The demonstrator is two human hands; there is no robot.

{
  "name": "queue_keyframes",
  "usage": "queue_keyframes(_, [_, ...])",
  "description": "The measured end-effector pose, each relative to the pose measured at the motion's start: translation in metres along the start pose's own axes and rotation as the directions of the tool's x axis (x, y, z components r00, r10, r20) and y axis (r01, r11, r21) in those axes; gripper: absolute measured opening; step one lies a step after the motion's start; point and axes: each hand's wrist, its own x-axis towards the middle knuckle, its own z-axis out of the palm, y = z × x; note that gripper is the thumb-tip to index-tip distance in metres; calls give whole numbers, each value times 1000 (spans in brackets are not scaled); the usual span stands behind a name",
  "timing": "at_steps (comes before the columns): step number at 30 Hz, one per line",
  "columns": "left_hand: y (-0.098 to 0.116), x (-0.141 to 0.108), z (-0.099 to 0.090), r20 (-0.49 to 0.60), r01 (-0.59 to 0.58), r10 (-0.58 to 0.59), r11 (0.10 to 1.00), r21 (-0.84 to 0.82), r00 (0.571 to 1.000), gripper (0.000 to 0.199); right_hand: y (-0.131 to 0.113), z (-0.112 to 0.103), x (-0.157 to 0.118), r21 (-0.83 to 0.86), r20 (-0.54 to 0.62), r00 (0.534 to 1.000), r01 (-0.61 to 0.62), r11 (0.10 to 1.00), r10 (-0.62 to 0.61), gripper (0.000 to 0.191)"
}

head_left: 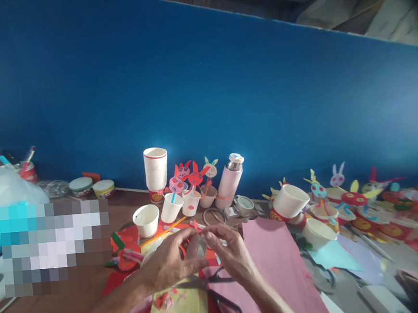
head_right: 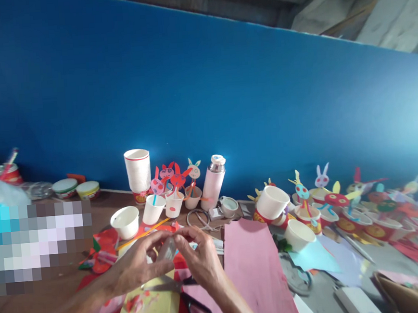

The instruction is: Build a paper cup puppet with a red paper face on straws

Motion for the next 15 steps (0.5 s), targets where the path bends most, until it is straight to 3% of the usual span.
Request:
queue_keyframes(6, [9,-4,-8,58,26,-27,999,23,998,52,-2,1,1,-65,-48,998,-31,997,27,14])
queue_keyframes(15, [12,-5,-10,143,10,6,994,-112,990,52,-2,5,-1,-165,-37,999,7,986,-13,24])
